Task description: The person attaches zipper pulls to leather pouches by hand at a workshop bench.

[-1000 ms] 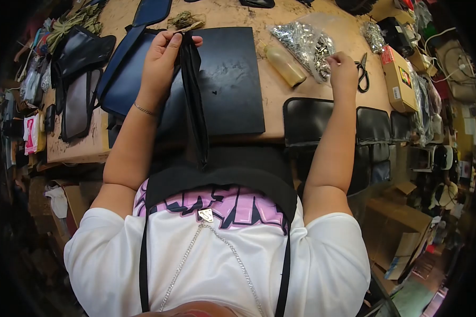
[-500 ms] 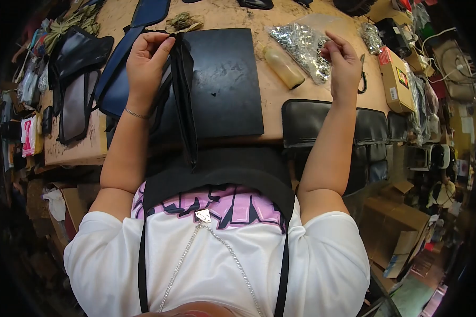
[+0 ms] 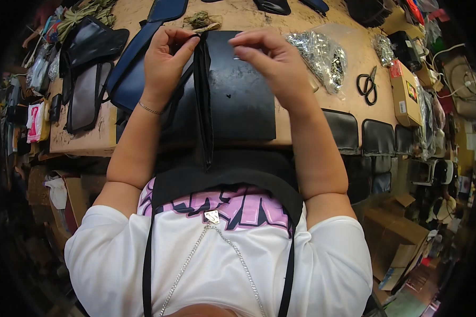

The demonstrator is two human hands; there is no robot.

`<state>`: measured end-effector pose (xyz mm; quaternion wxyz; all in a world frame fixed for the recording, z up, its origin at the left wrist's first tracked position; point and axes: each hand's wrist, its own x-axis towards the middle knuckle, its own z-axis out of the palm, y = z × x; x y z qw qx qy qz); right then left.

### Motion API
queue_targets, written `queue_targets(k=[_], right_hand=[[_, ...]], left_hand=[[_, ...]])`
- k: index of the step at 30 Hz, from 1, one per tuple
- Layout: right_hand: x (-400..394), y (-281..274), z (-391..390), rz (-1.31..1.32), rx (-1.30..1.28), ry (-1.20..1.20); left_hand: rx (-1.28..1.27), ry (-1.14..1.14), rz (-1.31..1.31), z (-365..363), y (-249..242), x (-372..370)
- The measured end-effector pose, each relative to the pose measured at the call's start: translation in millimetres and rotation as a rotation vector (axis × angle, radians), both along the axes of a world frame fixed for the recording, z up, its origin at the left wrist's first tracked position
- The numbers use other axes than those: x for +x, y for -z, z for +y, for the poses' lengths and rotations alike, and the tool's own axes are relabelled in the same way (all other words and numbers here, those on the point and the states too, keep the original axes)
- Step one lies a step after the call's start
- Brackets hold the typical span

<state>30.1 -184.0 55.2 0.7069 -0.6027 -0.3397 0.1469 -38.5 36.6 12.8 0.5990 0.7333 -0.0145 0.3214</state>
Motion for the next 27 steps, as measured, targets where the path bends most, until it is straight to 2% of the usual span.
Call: queue_targets(k=[4,7,10,13,19,22,27], right_hand=[[-10,1,27,-0.085,-0.061,-0.034],[-9,3,43,-0.046,-0.093,-0.024],[-7,4,52,-0.14,-0.156,0.059],[3,8,53,-0.309,-0.245,0.122],[6,8,45,-0.36,-0.333,0.153],[10,17,44,-0.15,-0.228,0.148],[7,19,44,-0.071,-0.15,0.13]], left_hand=[[0.003,0.011,-0.059,0,3,5],[-0.108,0.083,-0.075,-1,4,8],[-0.183,0.142,-0.073,-1,4,10],[-0.156,0.163,-0.082,-3,2,9],[-0.042,0.095,-0.071,-9,5,10],[-0.074,0.118,-0.071,-13,4,10],[-0.032,0.063,-0.084,-18,8,12]])
